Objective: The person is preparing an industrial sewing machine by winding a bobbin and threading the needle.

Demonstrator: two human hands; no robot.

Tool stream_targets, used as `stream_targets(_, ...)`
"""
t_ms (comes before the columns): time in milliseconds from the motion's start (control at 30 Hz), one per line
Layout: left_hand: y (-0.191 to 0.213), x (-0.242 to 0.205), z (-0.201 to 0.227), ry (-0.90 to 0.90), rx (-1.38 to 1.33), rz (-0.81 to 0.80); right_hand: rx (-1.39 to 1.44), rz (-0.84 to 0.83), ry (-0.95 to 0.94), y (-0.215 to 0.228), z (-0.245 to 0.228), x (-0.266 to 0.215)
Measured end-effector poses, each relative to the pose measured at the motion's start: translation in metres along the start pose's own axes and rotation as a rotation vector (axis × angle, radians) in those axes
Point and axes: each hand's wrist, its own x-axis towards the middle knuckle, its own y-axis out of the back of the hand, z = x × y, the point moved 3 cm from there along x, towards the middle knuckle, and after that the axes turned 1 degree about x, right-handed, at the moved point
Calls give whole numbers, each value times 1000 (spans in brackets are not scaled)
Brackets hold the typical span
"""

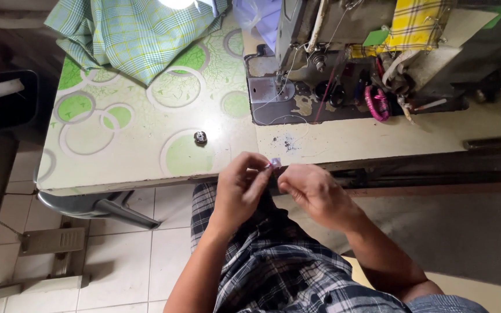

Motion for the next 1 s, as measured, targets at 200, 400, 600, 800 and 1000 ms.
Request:
stream_targets(200, 2, -8, 30, -112, 256, -281, 96, 25, -67, 4, 25, 5)
stream_targets(400, 1, -5, 21, 41, -73, -69, 175, -9, -85, -17, -4, 5)
stream_targets(600, 0, -10, -7, -200, 630, -132, 317, -7, -131, -5, 7, 1)
stream_targets(800, 1, -14, 31, -108, 99, -322, 326, -96, -106, -21, 37, -5)
stream_targets(1000, 10, -5, -5, 19, 250, -31, 323, -156, -17, -10, 0, -3)
